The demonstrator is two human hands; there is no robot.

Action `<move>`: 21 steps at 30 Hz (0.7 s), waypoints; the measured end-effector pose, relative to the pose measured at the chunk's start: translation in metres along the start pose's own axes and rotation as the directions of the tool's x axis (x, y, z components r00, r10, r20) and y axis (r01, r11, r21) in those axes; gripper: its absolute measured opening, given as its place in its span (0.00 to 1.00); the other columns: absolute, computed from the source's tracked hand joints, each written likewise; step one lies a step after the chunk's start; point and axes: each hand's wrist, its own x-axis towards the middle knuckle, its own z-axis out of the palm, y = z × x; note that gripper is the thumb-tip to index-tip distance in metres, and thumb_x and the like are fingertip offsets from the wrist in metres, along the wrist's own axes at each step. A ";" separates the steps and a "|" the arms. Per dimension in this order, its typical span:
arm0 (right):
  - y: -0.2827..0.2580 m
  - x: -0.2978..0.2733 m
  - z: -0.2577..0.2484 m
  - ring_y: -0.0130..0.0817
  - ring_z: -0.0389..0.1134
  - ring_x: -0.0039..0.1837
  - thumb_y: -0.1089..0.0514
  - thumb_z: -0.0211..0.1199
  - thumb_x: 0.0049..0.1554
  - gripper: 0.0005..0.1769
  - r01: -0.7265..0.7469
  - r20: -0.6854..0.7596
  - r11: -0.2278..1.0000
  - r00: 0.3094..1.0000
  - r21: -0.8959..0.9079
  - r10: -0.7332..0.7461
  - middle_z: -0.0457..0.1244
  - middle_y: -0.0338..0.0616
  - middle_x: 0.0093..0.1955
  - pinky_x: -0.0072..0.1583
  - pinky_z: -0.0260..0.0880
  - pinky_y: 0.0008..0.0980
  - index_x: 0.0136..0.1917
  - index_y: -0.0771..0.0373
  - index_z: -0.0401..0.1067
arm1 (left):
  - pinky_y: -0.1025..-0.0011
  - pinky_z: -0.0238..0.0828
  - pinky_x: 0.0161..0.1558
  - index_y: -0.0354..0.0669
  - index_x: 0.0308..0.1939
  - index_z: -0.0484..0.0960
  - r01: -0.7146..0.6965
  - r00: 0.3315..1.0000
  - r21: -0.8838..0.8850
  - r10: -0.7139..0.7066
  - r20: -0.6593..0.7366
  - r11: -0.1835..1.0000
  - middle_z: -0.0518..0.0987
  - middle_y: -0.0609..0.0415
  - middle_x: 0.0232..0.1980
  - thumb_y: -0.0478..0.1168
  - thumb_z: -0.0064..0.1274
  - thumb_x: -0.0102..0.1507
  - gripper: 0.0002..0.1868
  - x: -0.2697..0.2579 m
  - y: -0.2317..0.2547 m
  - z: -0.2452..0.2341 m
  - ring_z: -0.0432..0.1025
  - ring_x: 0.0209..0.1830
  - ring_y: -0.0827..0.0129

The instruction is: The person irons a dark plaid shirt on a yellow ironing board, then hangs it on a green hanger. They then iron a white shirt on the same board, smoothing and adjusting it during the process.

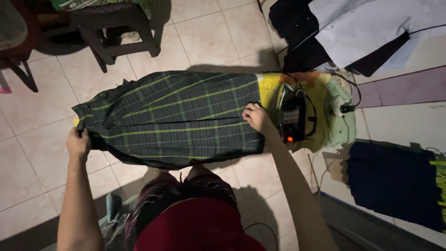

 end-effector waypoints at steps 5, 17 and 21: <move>0.044 0.008 0.010 0.45 0.73 0.50 0.57 0.66 0.51 0.05 -0.181 0.395 0.981 0.908 0.069 0.140 0.70 0.43 0.44 0.52 0.72 0.41 0.44 0.55 0.75 | 0.50 0.68 0.49 0.35 0.53 0.78 0.037 0.998 0.002 -0.037 0.051 0.999 0.80 0.32 0.47 0.46 0.51 0.71 0.16 0.003 -0.003 -0.003 0.75 0.49 0.37; 0.039 -0.008 0.000 0.49 0.72 0.48 0.52 0.65 0.60 0.06 -0.250 0.195 0.968 0.950 0.007 0.244 0.69 0.46 0.43 0.51 0.72 0.46 0.47 0.54 0.75 | 0.48 0.62 0.59 0.35 0.61 0.76 -0.053 0.974 0.164 0.087 -0.209 0.985 0.75 0.29 0.57 0.39 0.53 0.68 0.19 -0.022 0.015 -0.002 0.68 0.60 0.36; 0.034 -0.017 -0.011 0.53 0.71 0.46 0.52 0.71 0.46 0.13 -0.026 0.122 0.997 0.992 0.073 0.017 0.69 0.50 0.41 0.46 0.70 0.49 0.42 0.60 0.75 | 0.44 0.51 0.72 0.36 0.64 0.73 -0.423 0.820 0.418 0.536 -0.202 0.804 0.70 0.32 0.68 0.36 0.53 0.65 0.23 -0.062 0.069 0.007 0.60 0.73 0.41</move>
